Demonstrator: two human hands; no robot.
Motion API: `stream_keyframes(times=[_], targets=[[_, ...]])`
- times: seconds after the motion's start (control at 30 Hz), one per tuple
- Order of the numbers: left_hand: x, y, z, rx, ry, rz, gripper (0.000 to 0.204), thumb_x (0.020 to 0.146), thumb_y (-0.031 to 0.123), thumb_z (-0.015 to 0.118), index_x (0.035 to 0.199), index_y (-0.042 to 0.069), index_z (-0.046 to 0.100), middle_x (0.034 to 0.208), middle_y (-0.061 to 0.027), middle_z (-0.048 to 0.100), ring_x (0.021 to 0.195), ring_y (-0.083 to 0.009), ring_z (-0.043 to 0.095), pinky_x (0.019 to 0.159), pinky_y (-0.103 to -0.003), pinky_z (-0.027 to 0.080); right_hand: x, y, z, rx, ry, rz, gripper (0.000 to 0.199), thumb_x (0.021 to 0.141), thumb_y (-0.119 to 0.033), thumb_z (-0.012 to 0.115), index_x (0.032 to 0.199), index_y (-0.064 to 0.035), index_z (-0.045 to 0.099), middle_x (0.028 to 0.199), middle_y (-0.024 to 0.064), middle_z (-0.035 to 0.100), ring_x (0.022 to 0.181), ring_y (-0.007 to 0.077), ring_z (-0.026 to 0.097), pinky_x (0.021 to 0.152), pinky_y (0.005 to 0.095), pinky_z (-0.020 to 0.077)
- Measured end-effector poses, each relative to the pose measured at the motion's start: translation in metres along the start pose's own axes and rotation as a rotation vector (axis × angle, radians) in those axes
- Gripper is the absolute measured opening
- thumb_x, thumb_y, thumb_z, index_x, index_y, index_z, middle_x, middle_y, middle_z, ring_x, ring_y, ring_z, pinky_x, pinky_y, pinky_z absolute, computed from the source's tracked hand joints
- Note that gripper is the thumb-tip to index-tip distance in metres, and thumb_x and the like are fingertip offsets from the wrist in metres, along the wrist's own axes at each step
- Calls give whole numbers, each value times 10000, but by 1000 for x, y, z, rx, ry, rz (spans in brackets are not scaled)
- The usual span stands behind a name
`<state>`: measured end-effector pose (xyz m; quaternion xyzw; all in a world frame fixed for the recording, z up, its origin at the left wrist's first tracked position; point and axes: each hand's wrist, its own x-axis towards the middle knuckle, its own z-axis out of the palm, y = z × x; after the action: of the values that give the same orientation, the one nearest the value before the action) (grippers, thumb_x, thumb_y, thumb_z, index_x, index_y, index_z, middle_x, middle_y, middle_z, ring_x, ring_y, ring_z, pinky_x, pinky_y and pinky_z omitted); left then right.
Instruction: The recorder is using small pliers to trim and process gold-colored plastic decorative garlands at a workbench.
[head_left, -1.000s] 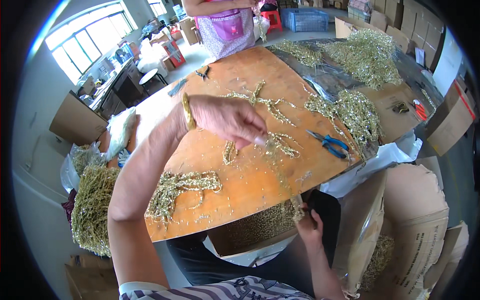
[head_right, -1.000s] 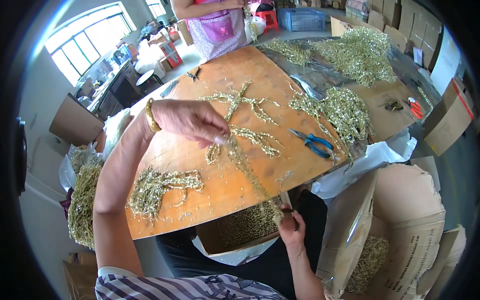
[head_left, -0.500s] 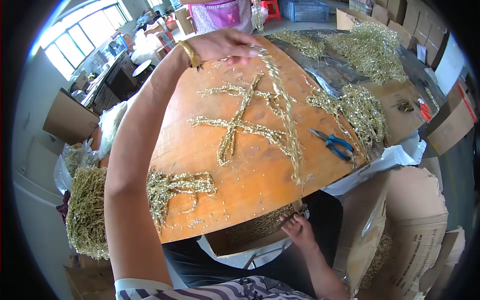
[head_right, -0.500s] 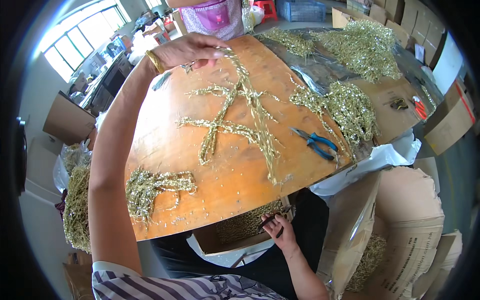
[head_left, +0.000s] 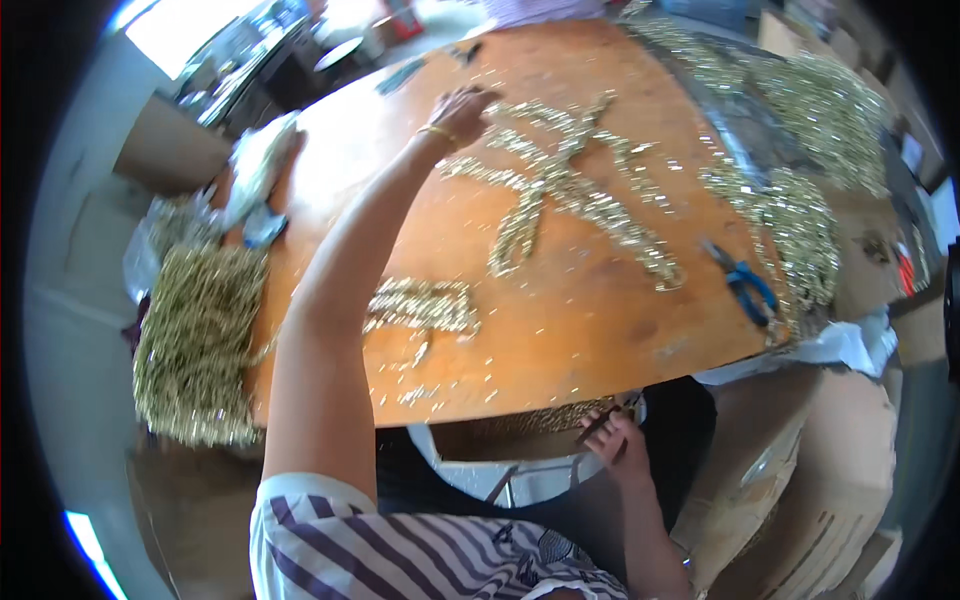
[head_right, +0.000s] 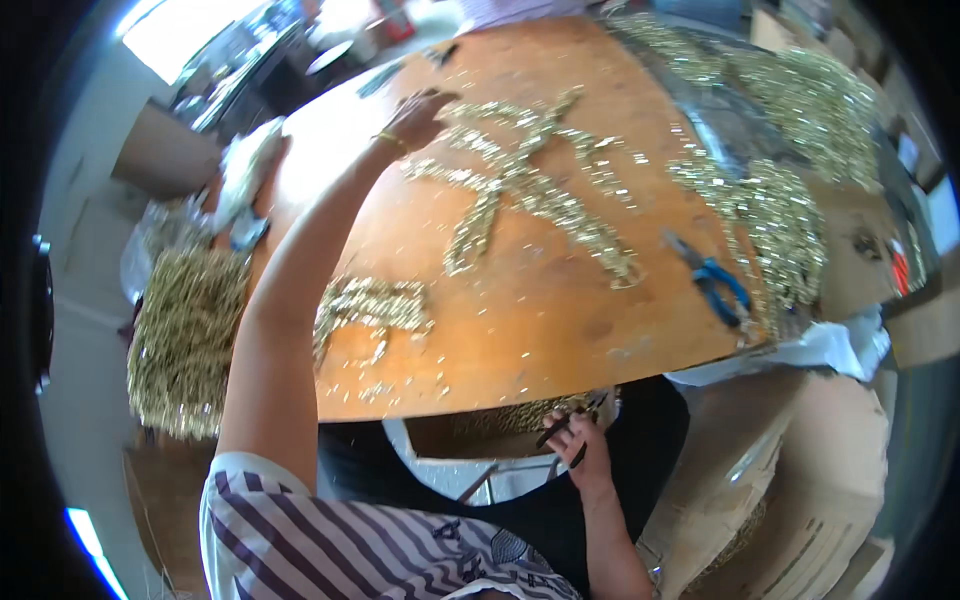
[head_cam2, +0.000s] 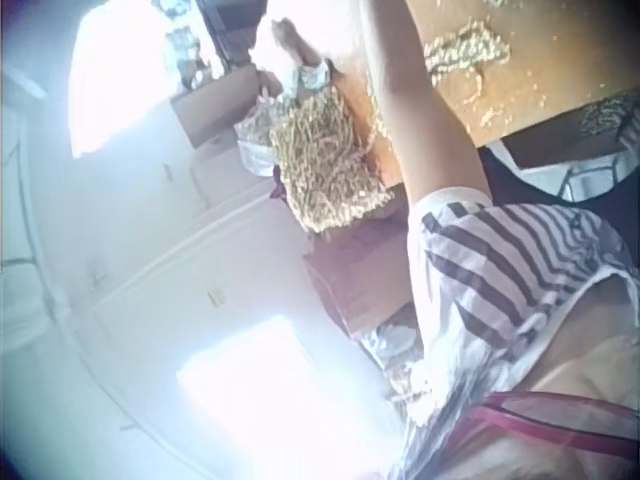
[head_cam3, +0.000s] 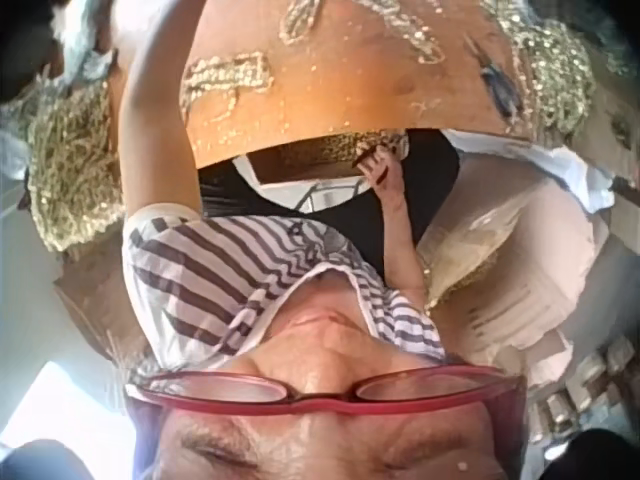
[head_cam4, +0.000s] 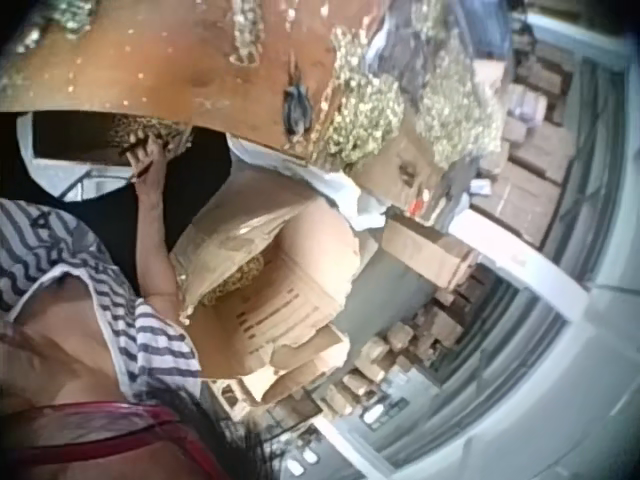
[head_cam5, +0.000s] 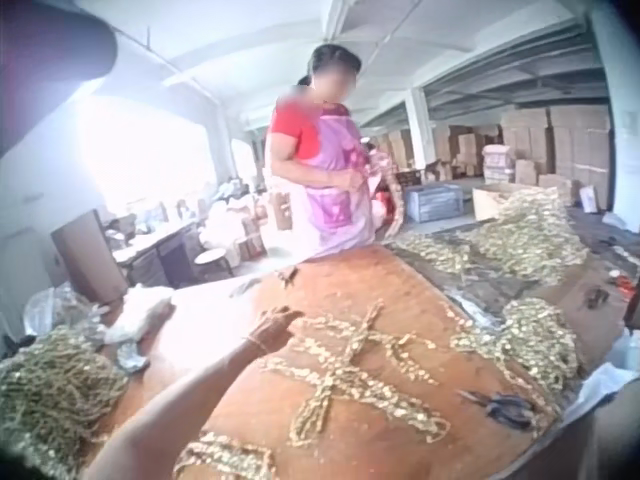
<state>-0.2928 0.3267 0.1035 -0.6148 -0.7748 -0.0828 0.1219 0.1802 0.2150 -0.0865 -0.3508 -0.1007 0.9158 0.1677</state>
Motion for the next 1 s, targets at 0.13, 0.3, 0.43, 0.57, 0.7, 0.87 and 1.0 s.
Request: stream_keyframes(times=[0.13,0.3,0.43,0.57,0.7,0.87,1.0], targets=[[-90,1,-14,-486,-56,89,211,802,158,578,1002,100,606,937,-108,625,757,-303,614,663,-368,501,-6,2,8,-122,-28,9,326,825,-251,532,1118,-125,467,970,69,519,948,225,513,812,408,442],[-244,31,-37,-215,-140,-52,374,744,148,650,1097,76,548,1067,-121,554,961,-282,549,824,-372,448,-4,19,9,-311,-93,100,369,855,-251,495,1202,-128,462,957,79,526,916,219,534,780,407,473],[-306,89,-32,-158,-20,-19,515,744,184,635,1214,82,452,1219,-123,469,1159,-281,416,967,-403,334,-10,32,11,-410,-54,101,380,835,-287,532,1178,-131,479,929,74,533,870,203,539,753,395,480],[-330,88,-44,-261,90,-67,439,761,112,610,1183,101,488,1221,-97,476,1148,-258,434,949,-395,339,-17,47,17,-501,-32,89,352,822,-309,517,1134,-151,476,938,59,522,888,199,532,770,383,455],[-319,28,-53,-24,421,-186,126,773,42,570,883,69,626,900,-84,615,792,-256,586,696,-363,464,-26,58,20,-567,-9,77,399,825,-280,546,1171,-102,459,908,64,541,840,198,557,724,361,480],[-287,-10,-39,-116,214,-443,189,753,275,585,774,93,629,834,-104,585,860,-269,544,758,-385,406,-30,70,37,-755,-36,9,386,827,-216,557,1160,-47,459,917,103,556,808,189,577,692,325,491],[-263,3,-35,44,-99,-427,218,733,323,570,764,119,638,860,-109,585,916,-259,526,846,-391,347,-34,75,40,-834,-59,8,432,821,-239,567,1179,-35,437,904,86,554,805,159,570,681,304,464]])
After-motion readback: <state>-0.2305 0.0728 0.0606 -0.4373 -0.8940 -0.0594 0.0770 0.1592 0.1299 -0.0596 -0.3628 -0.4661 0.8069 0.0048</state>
